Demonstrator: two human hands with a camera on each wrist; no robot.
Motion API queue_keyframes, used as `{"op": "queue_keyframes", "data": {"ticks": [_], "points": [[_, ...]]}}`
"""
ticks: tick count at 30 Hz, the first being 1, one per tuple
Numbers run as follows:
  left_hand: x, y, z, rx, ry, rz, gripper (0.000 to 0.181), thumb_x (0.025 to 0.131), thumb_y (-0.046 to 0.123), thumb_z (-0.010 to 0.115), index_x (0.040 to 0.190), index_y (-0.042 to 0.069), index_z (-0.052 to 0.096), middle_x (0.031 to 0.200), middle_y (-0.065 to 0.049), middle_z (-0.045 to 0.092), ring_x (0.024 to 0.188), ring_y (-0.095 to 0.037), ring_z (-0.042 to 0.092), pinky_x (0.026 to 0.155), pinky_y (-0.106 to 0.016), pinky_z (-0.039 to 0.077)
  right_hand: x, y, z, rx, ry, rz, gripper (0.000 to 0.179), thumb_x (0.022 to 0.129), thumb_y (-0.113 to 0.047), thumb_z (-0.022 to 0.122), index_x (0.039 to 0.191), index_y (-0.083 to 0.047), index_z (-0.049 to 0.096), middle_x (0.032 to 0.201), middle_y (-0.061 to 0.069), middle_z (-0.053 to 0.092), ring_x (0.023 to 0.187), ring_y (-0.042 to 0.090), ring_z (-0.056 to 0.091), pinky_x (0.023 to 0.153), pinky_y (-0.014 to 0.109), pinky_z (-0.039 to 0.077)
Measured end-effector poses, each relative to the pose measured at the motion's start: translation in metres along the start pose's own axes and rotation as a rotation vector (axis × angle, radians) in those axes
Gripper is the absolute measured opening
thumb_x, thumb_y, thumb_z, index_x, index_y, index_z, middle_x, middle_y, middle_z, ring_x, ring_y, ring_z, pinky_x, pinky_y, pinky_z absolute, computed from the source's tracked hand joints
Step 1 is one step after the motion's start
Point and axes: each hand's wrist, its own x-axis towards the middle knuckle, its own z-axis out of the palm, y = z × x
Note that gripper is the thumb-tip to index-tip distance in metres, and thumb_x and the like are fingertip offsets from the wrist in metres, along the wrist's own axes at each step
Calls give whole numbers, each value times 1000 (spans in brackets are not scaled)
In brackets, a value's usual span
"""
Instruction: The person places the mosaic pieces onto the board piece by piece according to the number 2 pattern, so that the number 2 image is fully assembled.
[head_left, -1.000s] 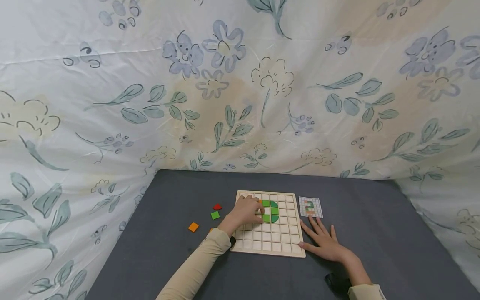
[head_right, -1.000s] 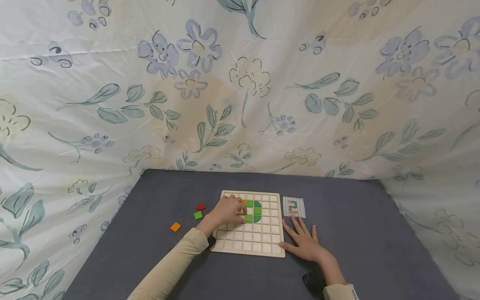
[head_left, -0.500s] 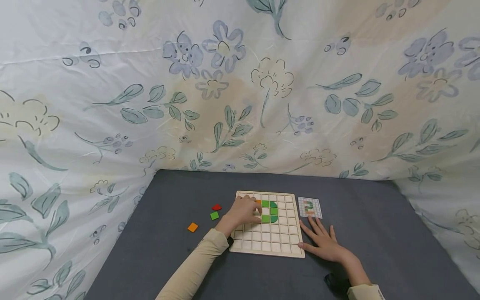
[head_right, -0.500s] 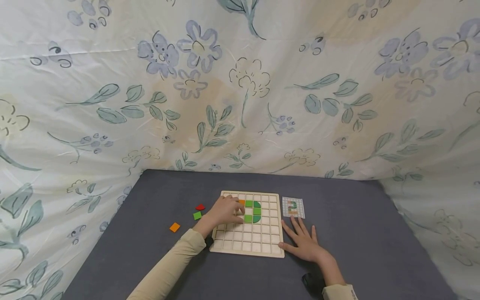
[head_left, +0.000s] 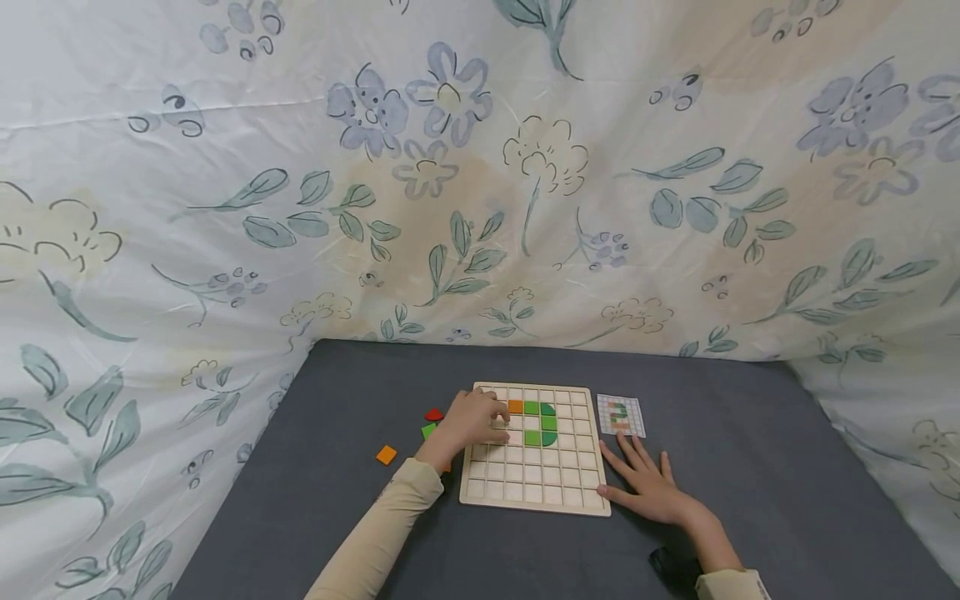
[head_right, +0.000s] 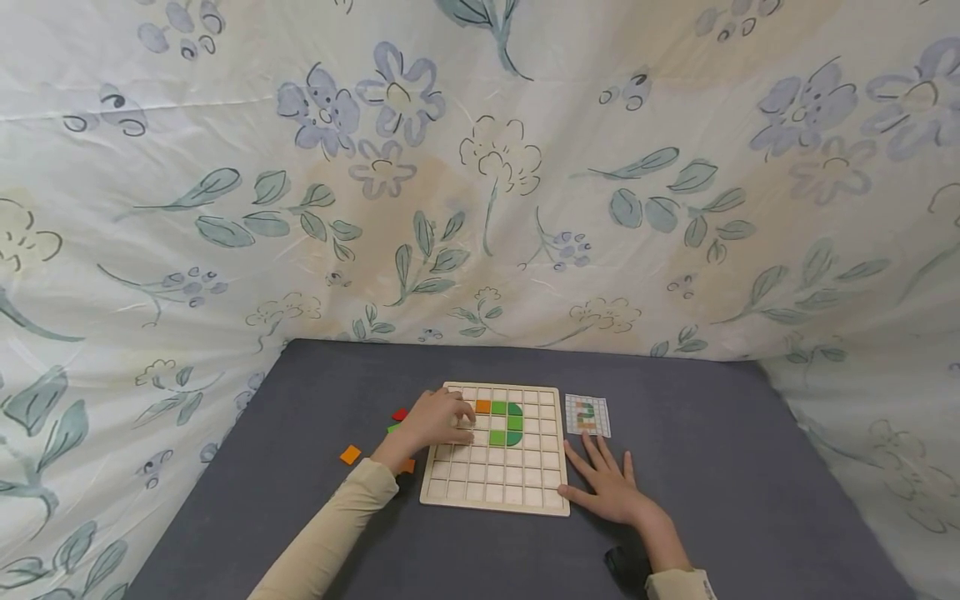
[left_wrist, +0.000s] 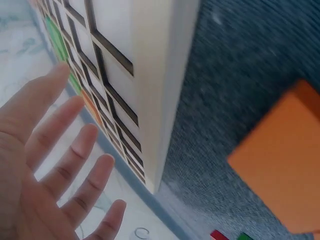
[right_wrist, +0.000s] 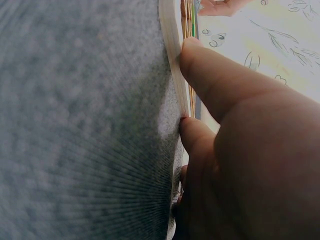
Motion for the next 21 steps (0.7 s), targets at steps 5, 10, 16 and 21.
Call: {"op": "queue_keyframes", "data": {"ticks": [5, 10, 16, 21], "points": [[-4, -6, -4, -28, -4, -27, 25, 79, 41, 71, 100, 27, 72, 93, 5, 61, 85, -15, 51, 80, -41, 41, 0, -1, 0, -4, -2, 0, 76, 86, -56, 53, 148, -21, 26, 155, 16, 6, 140, 41, -3, 98, 70, -13], [-9, -12, -10, -45, -9, -45, 26, 79, 40, 71, 101, 26, 72, 94, 3, 61, 86, -17, 52, 77, -40, 40, 0, -1, -1, 1, -5, 1, 76, 86, -55, 53, 148, -20, 25, 155, 16, 6, 140, 41, -4, 98, 70, -13], [-14, -25, -8, -34, 17, -45, 27, 78, 40, 72, 101, 26, 72, 90, 2, 61, 83, -16, 51, 76, -41, 40, -1, -3, -3, 4, -11, 0, 76, 87, -55, 53, 148, -19, 25, 155, 16, 5, 140, 41, -4, 98, 70, -13], [-17, -36, -9, -24, 27, -67, 27, 77, 40, 73, 100, 27, 71, 91, 3, 60, 83, -16, 51, 79, -43, 41, -1, -3, -3, 8, -10, 1, 75, 87, -54, 54, 148, -19, 26, 155, 16, 5, 140, 42, -3, 98, 70, -13]]}}
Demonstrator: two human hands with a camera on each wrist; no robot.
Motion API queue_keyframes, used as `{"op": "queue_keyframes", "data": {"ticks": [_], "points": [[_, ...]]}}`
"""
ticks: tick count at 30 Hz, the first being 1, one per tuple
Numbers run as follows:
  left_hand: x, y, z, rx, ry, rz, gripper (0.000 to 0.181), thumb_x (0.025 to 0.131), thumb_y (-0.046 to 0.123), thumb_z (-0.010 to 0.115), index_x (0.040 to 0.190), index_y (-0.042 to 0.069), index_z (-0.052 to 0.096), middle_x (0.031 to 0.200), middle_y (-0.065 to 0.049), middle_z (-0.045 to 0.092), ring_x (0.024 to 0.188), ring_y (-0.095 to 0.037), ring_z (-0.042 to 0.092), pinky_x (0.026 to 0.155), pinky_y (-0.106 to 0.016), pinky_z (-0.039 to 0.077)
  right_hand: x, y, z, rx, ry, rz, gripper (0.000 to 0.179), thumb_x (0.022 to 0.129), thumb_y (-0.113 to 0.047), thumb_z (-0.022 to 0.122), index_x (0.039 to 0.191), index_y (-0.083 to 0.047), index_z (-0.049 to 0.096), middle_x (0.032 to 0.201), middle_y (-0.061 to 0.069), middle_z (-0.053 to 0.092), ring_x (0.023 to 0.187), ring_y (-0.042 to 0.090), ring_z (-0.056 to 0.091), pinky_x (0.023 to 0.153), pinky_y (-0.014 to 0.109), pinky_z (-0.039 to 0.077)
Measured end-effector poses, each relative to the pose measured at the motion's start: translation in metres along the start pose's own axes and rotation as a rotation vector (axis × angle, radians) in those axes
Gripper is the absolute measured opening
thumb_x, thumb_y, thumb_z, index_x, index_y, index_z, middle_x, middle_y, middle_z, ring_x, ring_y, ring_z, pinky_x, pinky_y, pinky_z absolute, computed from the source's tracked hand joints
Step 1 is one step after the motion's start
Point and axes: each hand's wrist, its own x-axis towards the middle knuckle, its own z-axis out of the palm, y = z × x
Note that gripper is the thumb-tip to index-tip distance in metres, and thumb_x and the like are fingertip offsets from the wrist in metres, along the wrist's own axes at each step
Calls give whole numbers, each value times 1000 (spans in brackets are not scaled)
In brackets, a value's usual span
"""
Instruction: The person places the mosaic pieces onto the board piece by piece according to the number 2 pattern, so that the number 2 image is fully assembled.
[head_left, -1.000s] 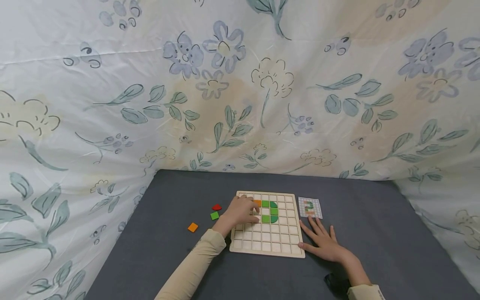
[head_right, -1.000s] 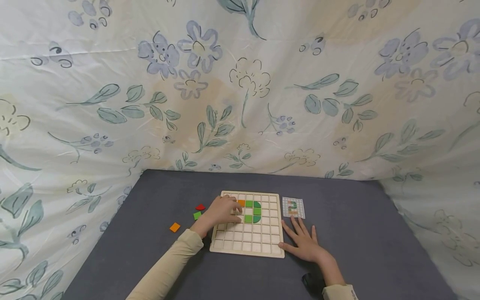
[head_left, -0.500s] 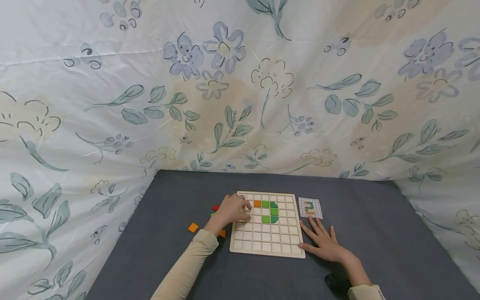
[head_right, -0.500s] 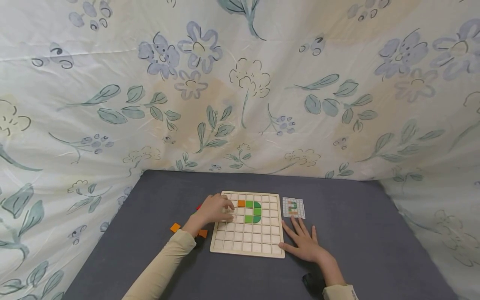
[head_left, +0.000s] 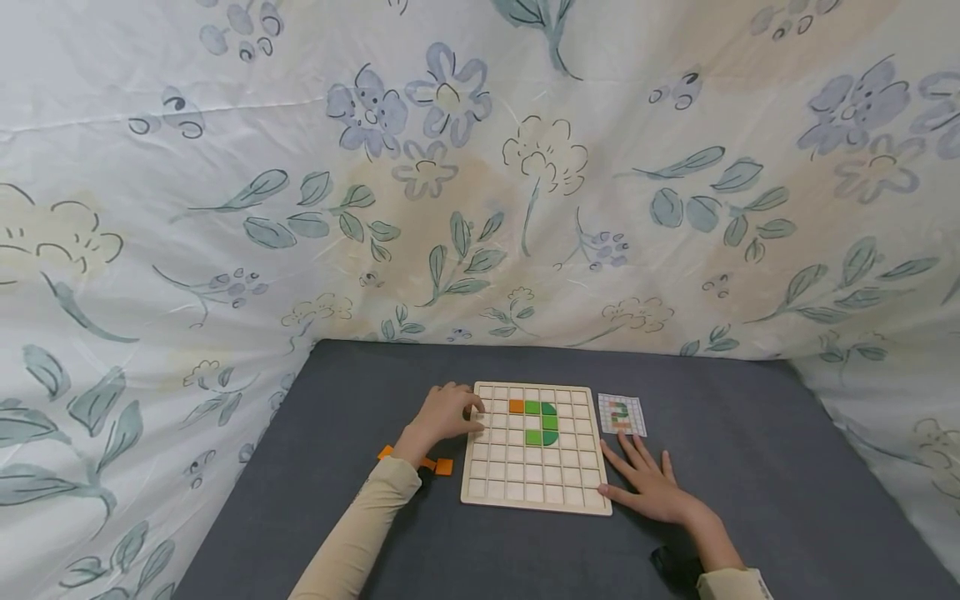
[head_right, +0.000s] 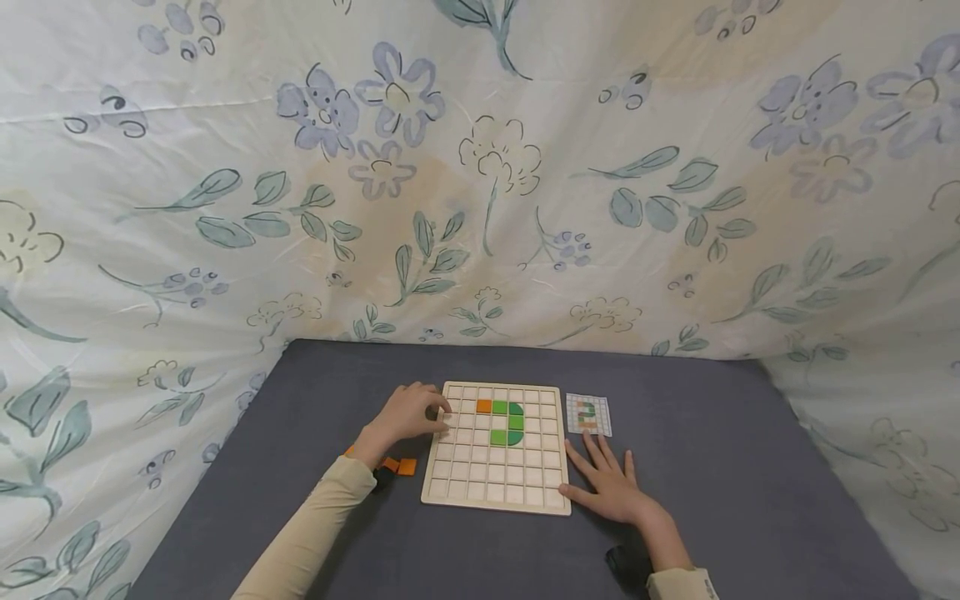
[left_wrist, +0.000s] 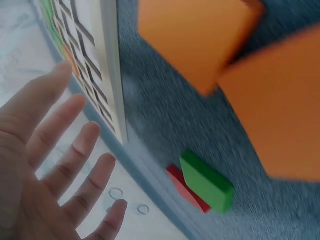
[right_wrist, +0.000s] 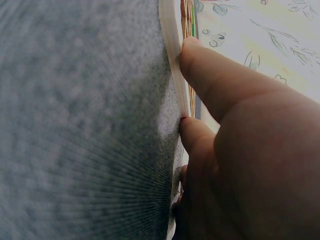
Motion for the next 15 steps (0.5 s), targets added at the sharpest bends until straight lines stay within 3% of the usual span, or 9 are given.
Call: {"op": "queue_keyframes", "data": {"ticks": [11, 15], "points": [[-3, -22, -13, -23, 27, -41, 27, 76, 38, 75, 100, 24, 72, 93, 0, 61, 84, -19, 51, 79, -46, 40, -3, 0, -1, 5, 7, -33, 74, 88, -54, 52, 148, -22, 23, 155, 17, 4, 140, 42, -6, 97, 70, -16], [-3, -31, -17, -28, 9, -82, 27, 76, 36, 75, 101, 26, 72, 95, 1, 61, 86, -19, 51, 82, -48, 40, -3, 1, -1, -1, 5, -26, 74, 88, -54, 52, 148, -22, 24, 155, 17, 4, 140, 42, -5, 97, 70, -15]]}}
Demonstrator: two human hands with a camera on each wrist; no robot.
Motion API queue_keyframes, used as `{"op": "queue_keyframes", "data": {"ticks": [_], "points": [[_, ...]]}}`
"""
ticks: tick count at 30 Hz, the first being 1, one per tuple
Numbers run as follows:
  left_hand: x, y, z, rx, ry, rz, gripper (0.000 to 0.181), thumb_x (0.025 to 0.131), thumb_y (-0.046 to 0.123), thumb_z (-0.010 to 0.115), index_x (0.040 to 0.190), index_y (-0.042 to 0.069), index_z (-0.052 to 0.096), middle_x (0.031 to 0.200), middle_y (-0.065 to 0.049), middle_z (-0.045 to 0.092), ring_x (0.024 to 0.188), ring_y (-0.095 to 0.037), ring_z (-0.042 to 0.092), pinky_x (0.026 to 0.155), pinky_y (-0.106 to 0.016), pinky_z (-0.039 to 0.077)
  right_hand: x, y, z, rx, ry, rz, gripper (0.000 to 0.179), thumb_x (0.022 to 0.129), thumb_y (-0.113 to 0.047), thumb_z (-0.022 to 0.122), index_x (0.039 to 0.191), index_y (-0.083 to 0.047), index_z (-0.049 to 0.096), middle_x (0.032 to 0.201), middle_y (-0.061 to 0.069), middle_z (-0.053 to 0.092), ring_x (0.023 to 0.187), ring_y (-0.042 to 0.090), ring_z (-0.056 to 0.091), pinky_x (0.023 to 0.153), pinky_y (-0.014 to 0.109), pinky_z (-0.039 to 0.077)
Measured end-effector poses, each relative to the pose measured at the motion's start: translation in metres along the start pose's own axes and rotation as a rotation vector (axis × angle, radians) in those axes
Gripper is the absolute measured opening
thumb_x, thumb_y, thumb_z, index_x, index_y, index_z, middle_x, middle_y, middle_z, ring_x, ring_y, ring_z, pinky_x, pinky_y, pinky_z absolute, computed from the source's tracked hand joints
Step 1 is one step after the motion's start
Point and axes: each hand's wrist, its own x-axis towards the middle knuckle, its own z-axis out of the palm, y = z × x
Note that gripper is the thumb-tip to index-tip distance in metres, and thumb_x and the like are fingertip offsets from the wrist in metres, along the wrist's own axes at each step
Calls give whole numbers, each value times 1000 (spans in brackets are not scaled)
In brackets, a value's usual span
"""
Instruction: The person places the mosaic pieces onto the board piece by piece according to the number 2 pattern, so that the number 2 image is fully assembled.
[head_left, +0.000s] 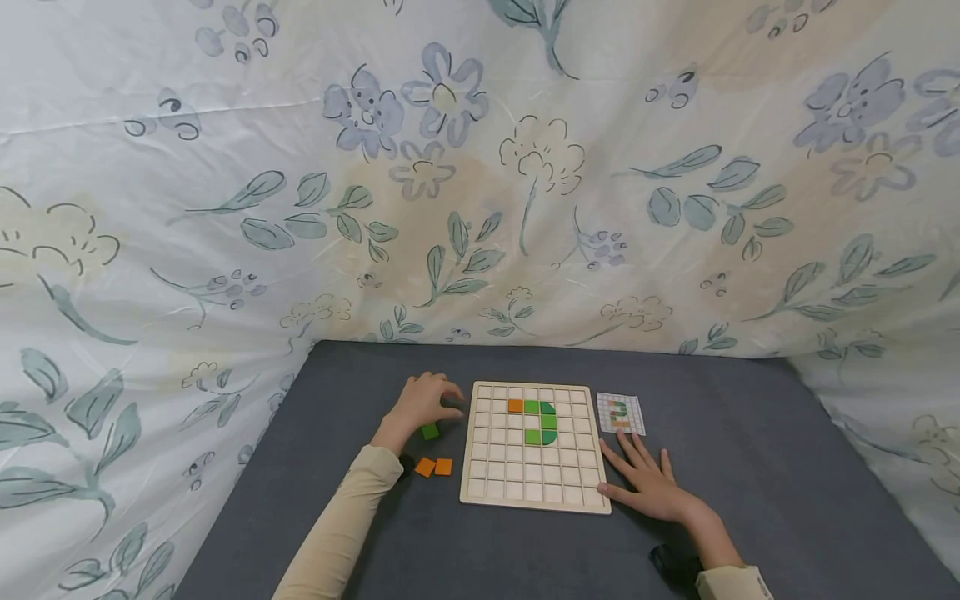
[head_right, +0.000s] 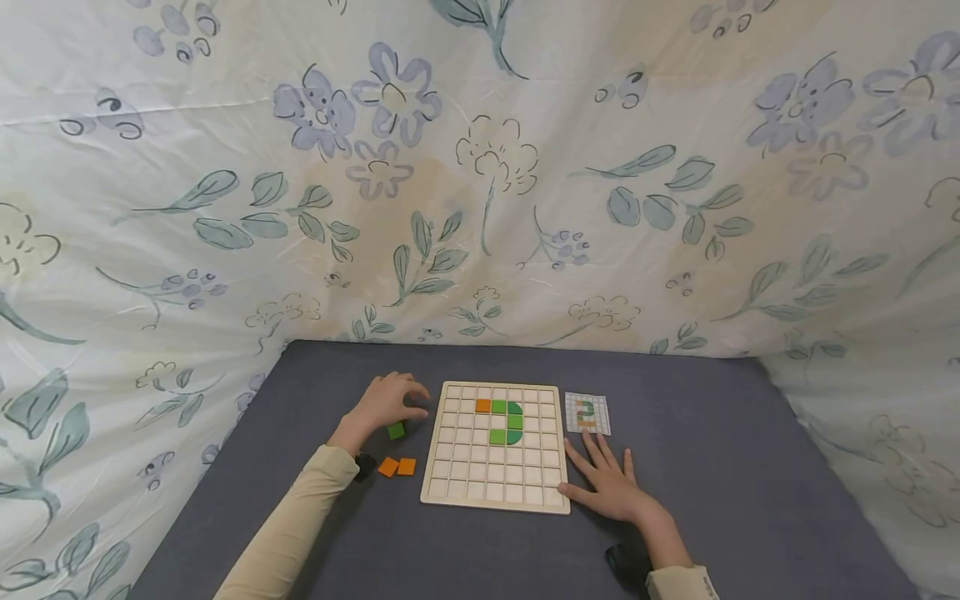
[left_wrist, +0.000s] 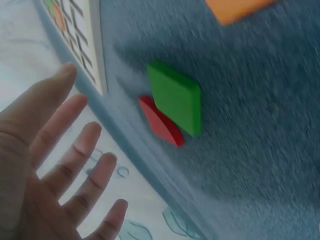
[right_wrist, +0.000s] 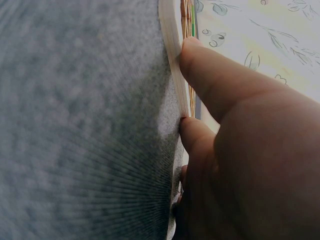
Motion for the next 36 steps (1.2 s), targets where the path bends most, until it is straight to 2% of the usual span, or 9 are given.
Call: {"op": "queue_keyframes", "data": {"ticks": [10, 18, 22, 26, 31, 36], "points": [[-7, -12, -6, 11, -42, -67, 28, 77, 34, 75, 101, 21, 71, 105, -3, 61, 93, -25, 52, 85, -51, 39, -1, -10, -6, -9, -16, 34, 76, 87, -52, 55, 147, -16, 26, 154, 21, 6, 139, 45, -2, 97, 71, -13], [-14, -17, -3, 63, -50, -123, 27, 74, 38, 76, 93, 21, 70, 95, -1, 61, 89, -24, 52, 81, -50, 40, -2, -3, 0, 20, 5, -15, 73, 88, -51, 54, 148, -19, 26, 154, 20, 4, 139, 43, -6, 96, 71, -16], [-15, -19, -2, 80, -44, -146, 27, 73, 39, 77, 91, 20, 69, 88, 1, 59, 83, -21, 51, 79, -48, 41, -2, -3, 0, 20, 2, -7, 74, 88, -53, 53, 148, -20, 25, 154, 19, 4, 140, 42, -6, 97, 71, -15], [-14, -21, -2, 83, -52, -167, 26, 72, 39, 77, 88, 20, 69, 86, 1, 58, 82, -21, 49, 79, -48, 40, -2, -8, -4, 16, -5, 7, 74, 88, -50, 55, 147, -15, 26, 153, 21, 6, 138, 46, -3, 96, 71, -13], [-14, -22, -1, 77, -58, -170, 23, 73, 38, 77, 84, 20, 67, 84, 2, 56, 79, -20, 47, 77, -46, 39, -2, -12, -7, -4, -8, 24, 75, 88, -50, 55, 147, -16, 27, 154, 20, 6, 139, 45, -2, 97, 71, -13], [-12, -21, -1, 71, -58, -146, 19, 75, 33, 77, 84, 20, 68, 82, 2, 55, 79, -19, 46, 76, -45, 39, -1, -7, -2, 14, 11, 4, 74, 87, -50, 55, 147, -17, 28, 154, 20, 7, 139, 44, -3, 96, 71, -14]]}}
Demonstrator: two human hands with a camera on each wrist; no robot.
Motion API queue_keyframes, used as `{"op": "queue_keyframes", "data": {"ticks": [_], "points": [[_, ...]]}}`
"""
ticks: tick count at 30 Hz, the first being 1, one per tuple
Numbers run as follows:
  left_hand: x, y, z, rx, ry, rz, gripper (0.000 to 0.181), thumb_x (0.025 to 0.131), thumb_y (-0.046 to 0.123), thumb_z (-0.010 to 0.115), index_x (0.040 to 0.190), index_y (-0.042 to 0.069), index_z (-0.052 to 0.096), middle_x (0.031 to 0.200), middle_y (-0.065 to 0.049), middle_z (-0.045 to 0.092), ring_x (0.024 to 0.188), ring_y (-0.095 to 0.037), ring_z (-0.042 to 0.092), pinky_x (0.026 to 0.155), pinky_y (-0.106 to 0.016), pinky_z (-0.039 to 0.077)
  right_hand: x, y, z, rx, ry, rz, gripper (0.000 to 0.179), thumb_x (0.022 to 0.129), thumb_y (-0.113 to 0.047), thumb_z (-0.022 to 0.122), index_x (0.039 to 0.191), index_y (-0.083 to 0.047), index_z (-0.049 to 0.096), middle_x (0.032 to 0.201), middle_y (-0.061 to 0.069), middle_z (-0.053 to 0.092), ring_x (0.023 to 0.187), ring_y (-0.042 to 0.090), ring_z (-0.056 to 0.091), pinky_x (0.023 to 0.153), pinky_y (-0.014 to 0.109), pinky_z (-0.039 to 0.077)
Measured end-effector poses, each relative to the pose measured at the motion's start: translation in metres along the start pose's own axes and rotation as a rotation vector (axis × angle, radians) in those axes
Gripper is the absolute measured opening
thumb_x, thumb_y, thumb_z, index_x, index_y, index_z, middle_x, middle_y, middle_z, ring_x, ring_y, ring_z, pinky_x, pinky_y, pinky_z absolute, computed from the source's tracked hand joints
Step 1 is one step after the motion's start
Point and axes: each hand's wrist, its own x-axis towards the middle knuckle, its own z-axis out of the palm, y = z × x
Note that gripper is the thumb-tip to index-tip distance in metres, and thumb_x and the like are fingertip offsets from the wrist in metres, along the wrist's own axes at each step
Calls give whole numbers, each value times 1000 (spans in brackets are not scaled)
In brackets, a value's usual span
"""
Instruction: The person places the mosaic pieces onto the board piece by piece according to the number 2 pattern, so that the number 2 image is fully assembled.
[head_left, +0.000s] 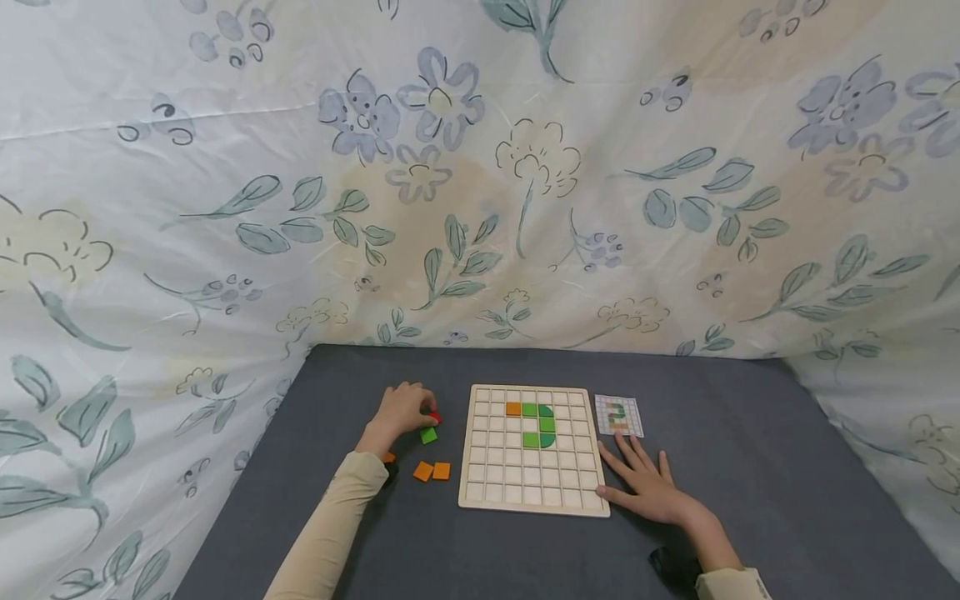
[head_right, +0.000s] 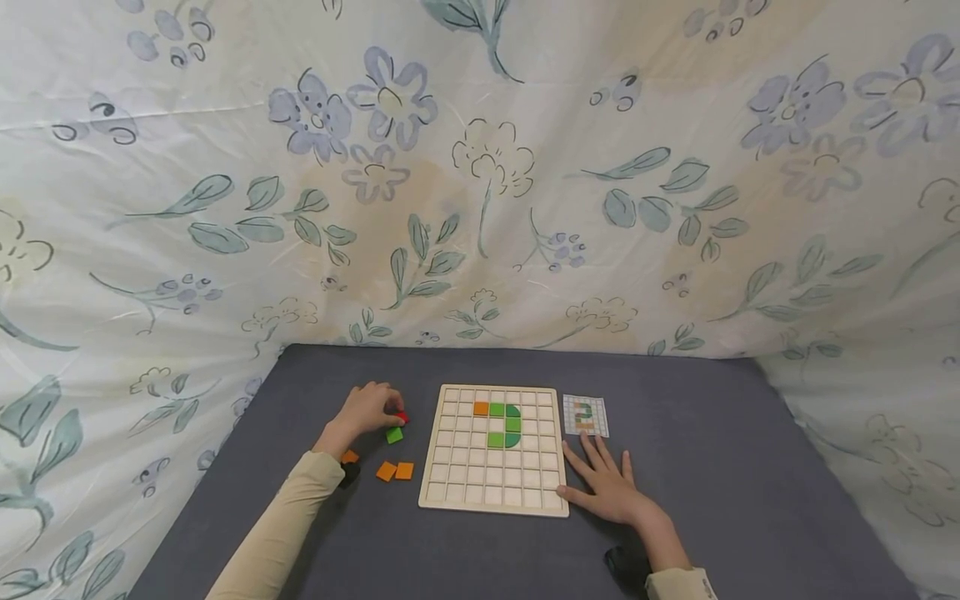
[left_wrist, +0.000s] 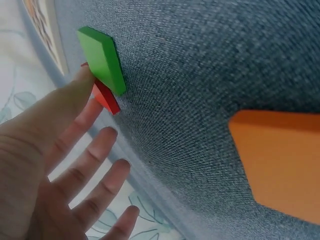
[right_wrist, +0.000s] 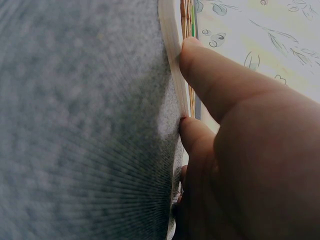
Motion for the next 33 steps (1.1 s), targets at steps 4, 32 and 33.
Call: {"op": "queue_keyframes", "data": {"ticks": [4, 32, 33], "points": [[1, 1, 1, -2, 3, 22, 16, 75, 30, 76, 86, 21, 69, 84, 2, 56, 80, -19, 48, 77, -45, 39, 2, 7, 4, -1, 8, 2, 74, 87, -53, 54, 147, -22, 27, 155, 17, 6, 140, 41, -4, 97, 70, -15], [6, 13, 8, -40, 13, 85, 23, 75, 30, 77, 94, 20, 71, 95, 1, 60, 90, -25, 52, 84, -53, 40, 0, -1, -2, -12, -5, 12, 74, 87, -51, 55, 147, -18, 27, 154, 19, 7, 139, 44, -3, 97, 71, -13], [7, 14, 8, -43, 15, 87, 22, 75, 29, 77, 94, 20, 71, 95, 0, 60, 90, -25, 52, 85, -53, 40, 0, -1, -2, -10, -5, 12, 75, 87, -51, 55, 147, -17, 27, 154, 20, 7, 139, 45, -2, 97, 71, -13]]}}
